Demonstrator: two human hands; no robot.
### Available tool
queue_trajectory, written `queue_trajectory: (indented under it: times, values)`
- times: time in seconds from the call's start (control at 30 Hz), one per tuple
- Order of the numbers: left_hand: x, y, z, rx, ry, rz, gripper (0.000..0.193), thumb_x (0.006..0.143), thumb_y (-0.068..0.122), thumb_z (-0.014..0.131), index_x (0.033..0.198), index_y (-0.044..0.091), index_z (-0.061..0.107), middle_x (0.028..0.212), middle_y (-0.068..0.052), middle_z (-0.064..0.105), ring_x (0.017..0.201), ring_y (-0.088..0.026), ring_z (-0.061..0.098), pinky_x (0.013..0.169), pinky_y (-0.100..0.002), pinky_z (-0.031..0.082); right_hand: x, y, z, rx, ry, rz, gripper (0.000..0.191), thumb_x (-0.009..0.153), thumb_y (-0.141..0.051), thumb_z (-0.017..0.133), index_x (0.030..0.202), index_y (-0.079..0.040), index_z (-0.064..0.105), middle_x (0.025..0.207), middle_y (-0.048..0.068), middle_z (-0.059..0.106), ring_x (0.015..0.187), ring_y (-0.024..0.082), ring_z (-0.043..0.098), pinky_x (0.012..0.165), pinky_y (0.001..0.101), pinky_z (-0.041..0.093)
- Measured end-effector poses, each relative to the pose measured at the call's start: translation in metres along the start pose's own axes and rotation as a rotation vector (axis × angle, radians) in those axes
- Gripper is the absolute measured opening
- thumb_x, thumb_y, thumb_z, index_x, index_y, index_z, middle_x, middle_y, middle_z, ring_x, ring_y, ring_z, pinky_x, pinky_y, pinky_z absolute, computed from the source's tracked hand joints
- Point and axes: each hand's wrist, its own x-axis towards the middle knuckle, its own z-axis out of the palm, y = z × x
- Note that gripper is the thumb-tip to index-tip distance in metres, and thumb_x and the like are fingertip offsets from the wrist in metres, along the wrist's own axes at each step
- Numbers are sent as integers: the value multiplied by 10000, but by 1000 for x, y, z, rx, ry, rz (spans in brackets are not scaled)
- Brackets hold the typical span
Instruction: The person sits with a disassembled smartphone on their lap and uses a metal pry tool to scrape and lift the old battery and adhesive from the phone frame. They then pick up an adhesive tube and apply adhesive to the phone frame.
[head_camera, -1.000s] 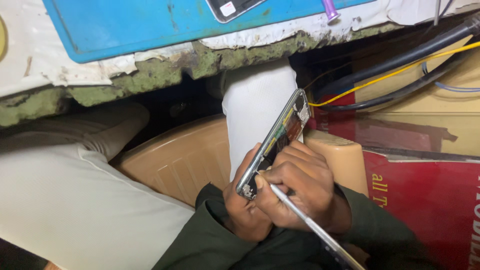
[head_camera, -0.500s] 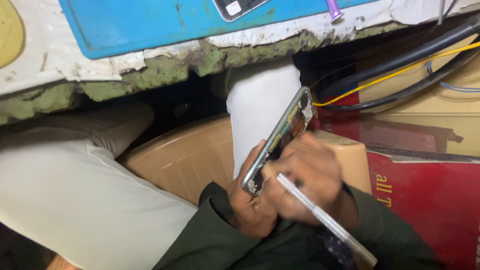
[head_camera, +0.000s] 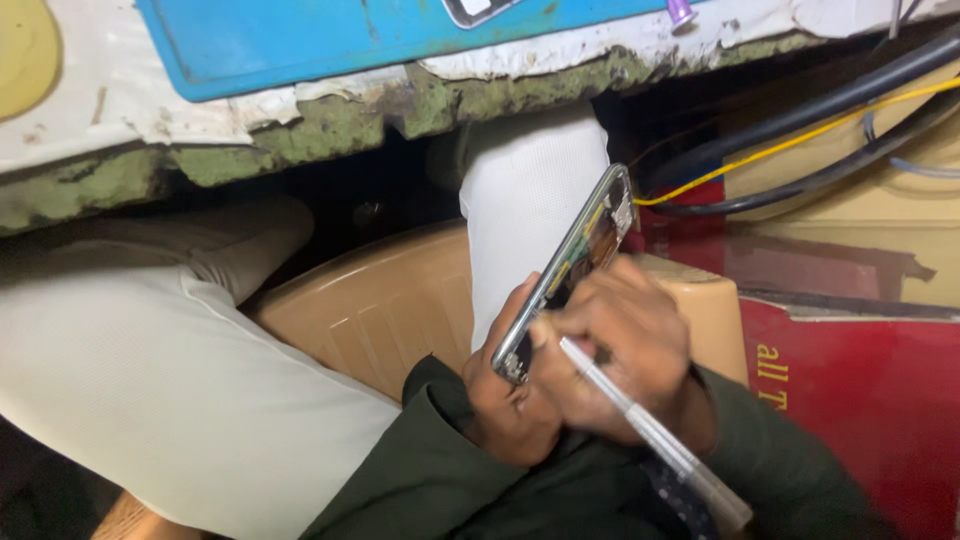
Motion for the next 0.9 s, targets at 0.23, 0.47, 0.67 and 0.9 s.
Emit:
queue_trajectory:
  times: [0.23, 0.47, 0.67, 0.9]
  values:
    - [1, -4, 3, 6, 33, 9, 563, 1041, 105, 666, 1523, -89, 447, 1122, -141, 738, 966, -180, 745, 846, -292, 610, 1, 0, 1, 31, 8, -38, 157, 841, -33, 741, 785, -28, 594, 648, 51, 555, 569, 191, 531, 617, 361, 362]
    - [0, -3, 1, -11, 27, 44, 508, 1072, 90, 625, 1523, -82, 466, 1261, -166, 728, 1051, -199, 743, 913, -306, 614, -3, -1, 1, 87, 11, -92, 130, 858, -27, 718, 802, -39, 602, 666, 36, 578, 549, 163, 524, 607, 334, 377]
    - [1, -4, 1, -28, 17, 39, 489, 1093, 150, 552, 1514, -80, 456, 1238, -167, 716, 1014, -201, 746, 892, -312, 617, 0, 2, 2, 35, 10, -52, 127, 842, -34, 745, 811, -28, 622, 640, 31, 539, 551, 176, 511, 607, 347, 352]
    - [1, -5, -1, 3, -3, 28, 498, 1074, 115, 572, 1518, -75, 451, 1220, -163, 724, 1066, -209, 752, 919, -317, 608, -3, 4, 0, -24, 11, -80, 137, 836, -53, 730, 807, -41, 597, 646, 44, 530, 558, 189, 521, 627, 371, 353]
